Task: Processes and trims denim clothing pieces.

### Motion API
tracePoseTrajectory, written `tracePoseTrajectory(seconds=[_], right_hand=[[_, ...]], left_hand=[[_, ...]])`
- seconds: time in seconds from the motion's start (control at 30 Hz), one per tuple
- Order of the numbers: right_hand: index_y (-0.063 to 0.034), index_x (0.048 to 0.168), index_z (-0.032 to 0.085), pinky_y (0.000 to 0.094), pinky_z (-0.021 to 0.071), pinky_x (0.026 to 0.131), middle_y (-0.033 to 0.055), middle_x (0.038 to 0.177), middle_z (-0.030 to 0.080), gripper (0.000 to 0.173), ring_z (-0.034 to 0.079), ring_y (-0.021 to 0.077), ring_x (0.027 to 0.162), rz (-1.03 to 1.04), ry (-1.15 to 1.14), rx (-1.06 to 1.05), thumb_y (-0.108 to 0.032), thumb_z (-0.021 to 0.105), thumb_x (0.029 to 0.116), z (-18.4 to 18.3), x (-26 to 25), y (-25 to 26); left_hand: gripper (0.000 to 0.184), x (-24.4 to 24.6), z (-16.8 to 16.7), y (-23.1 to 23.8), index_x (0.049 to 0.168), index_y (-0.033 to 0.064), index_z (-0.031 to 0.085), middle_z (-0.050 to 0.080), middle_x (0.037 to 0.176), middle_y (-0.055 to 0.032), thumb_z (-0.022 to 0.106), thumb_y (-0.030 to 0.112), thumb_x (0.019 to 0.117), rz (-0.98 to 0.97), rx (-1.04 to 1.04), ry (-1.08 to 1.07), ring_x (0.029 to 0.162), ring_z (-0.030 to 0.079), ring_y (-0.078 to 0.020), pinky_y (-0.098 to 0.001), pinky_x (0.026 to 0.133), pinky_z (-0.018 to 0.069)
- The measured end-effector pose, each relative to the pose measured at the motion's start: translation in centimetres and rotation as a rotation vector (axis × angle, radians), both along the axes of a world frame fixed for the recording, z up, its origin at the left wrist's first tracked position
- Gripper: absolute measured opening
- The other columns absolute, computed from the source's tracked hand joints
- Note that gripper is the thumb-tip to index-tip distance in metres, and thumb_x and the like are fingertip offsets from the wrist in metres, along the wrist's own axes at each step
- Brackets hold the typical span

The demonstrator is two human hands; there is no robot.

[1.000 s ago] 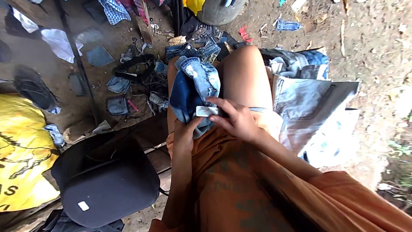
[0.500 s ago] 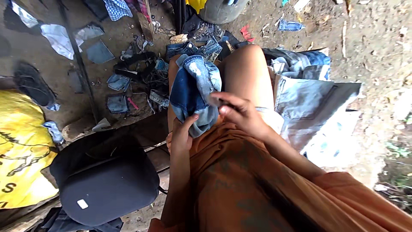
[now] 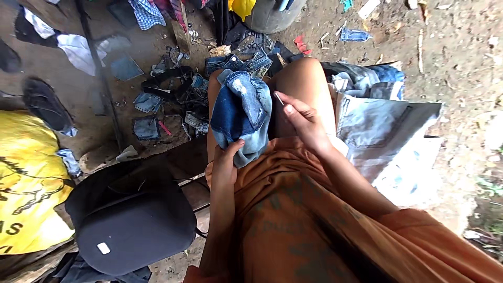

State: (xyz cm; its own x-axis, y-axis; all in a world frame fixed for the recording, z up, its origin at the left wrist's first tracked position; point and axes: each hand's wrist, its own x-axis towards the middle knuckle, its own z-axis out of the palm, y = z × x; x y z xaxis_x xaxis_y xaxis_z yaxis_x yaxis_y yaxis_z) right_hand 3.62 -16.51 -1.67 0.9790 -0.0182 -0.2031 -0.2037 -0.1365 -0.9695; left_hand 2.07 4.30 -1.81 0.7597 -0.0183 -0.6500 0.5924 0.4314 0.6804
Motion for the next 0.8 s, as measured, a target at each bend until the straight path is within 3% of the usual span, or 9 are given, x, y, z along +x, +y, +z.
tracePoseTrajectory(seconds=[0.07, 0.13, 0.23, 0.33, 0.47, 0.6, 0.67, 0.7, 0.8], right_hand=[[-0.0176, 0.148, 0.053, 0.0150, 0.0321, 0.044, -0.0052, 0.071, 0.049, 0.044, 0.038, -0.0001, 0.050, 0.132, 0.038, 0.118, -0.028, 0.041, 0.1073, 1.1, 0.1, 0.1], [-0.0158, 0.152, 0.047, 0.0209, 0.0395, 0.047, -0.0032, 0.068, 0.050, 0.050, 0.044, 0.0043, 0.052, 0.348, -0.010, 0.063, -0.033, 0.048, 0.1048, 1.5, 0.3, 0.2], [-0.0156, 0.149, 0.052, 0.0329, 0.0528, 0.057, 0.0002, 0.081, 0.064, 0.052, 0.058, 0.0100, 0.064, 0.515, -0.138, -0.172, -0.035, 0.059, 0.1018, 1.0, 0.8, 1.3], [-0.0167, 0.140, 0.064, 0.0415, 0.0596, 0.082, 0.0043, 0.118, 0.073, 0.040, 0.071, 0.0150, 0.097, 0.562, -0.246, -0.244, -0.032, 0.057, 0.1036, 0.1, 0.8, 2.0], [-0.0229, 0.129, 0.073, 0.0361, 0.0499, 0.053, 0.0066, 0.085, 0.065, 0.034, 0.062, 0.0190, 0.068, 0.385, -0.414, -0.514, -0.036, 0.053, 0.1044, -0.5, -0.3, 2.8], [-0.0220, 0.128, 0.074, 0.0441, 0.0500, 0.051, 0.0130, 0.087, 0.066, 0.031, 0.064, 0.0288, 0.069, 0.237, -0.472, -0.744, -0.033, 0.056, 0.1040, -2.5, 0.4, 1.5], [-0.0104, 0.129, 0.072, 0.0494, 0.0565, 0.076, 0.0168, 0.110, 0.073, 0.033, 0.071, 0.0287, 0.093, 0.081, -0.315, -0.606, -0.026, 0.055, 0.1047, -3.3, 1.8, -0.5], [-0.0043, 0.134, 0.066, 0.0378, 0.0547, 0.096, 0.0102, 0.125, 0.071, 0.037, 0.069, 0.0168, 0.110, 0.000, -0.197, -0.426, -0.022, 0.051, 0.1063, -3.0, 2.5, -1.8], [-0.0229, 0.143, 0.043, 0.0133, 0.0455, 0.051, -0.0097, 0.084, 0.059, 0.036, 0.054, -0.0012, 0.061, -0.214, 0.162, 0.307, -0.035, 0.037, 0.1096, -0.7, 3.6, -4.2]], left_hand=[[0.026, 0.2, 0.2, 0.0, 0.123, 0.0113, 0.060, 0.072, 0.103, -0.0007, 0.059, 0.019, 0.0982, 0.003, 0.008, -0.021, 0.095, 0.070, -0.0105, -0.0327, 0.088, 0.0590], [0.026, 0.3, 0.1, -0.1, 0.125, 0.0110, 0.060, 0.072, 0.104, -0.0008, 0.060, 0.019, 0.1000, 0.002, 0.019, -0.047, 0.095, 0.070, -0.0103, -0.0325, 0.088, 0.0591], [0.020, 0.3, 0.1, -0.3, 0.117, 0.0097, 0.062, 0.073, 0.097, -0.0003, 0.058, 0.008, 0.0970, 0.023, 0.016, -0.062, 0.089, 0.071, -0.0092, -0.0308, 0.084, 0.0601], [0.021, 0.1, 0.3, -0.3, 0.115, 0.0099, 0.062, 0.072, 0.096, 0.0004, 0.054, 0.004, 0.0956, 0.023, 0.024, -0.058, 0.089, 0.070, -0.0082, -0.0295, 0.083, 0.0598], [0.020, -0.2, 0.2, -0.2, 0.116, 0.0098, 0.063, 0.073, 0.098, 0.0005, 0.055, 0.007, 0.0977, -0.009, 0.025, -0.060, 0.091, 0.070, -0.0085, -0.0304, 0.085, 0.0595], [0.021, -0.5, 0.1, -0.2, 0.120, 0.0092, 0.061, 0.072, 0.101, -0.0011, 0.054, 0.010, 0.1004, -0.021, 0.008, -0.055, 0.093, 0.071, -0.0107, -0.0323, 0.087, 0.0594], [0.021, -0.5, 0.1, 0.0, 0.120, 0.0100, 0.061, 0.072, 0.101, -0.0011, 0.053, 0.009, 0.1003, 0.002, 0.004, -0.048, 0.094, 0.070, -0.0105, -0.0328, 0.088, 0.0591], [0.021, -0.4, 0.1, 0.1, 0.120, 0.0101, 0.061, 0.072, 0.101, -0.0011, 0.054, 0.010, 0.1000, 0.012, 0.010, -0.058, 0.094, 0.070, -0.0103, -0.0326, 0.088, 0.0589], [0.026, -0.5, 0.2, 0.4, 0.120, 0.0103, 0.061, 0.072, 0.100, 0.0005, 0.064, 0.012, 0.0941, -0.023, 0.037, -0.110, 0.092, 0.070, -0.0083, -0.0304, 0.086, 0.0596]])
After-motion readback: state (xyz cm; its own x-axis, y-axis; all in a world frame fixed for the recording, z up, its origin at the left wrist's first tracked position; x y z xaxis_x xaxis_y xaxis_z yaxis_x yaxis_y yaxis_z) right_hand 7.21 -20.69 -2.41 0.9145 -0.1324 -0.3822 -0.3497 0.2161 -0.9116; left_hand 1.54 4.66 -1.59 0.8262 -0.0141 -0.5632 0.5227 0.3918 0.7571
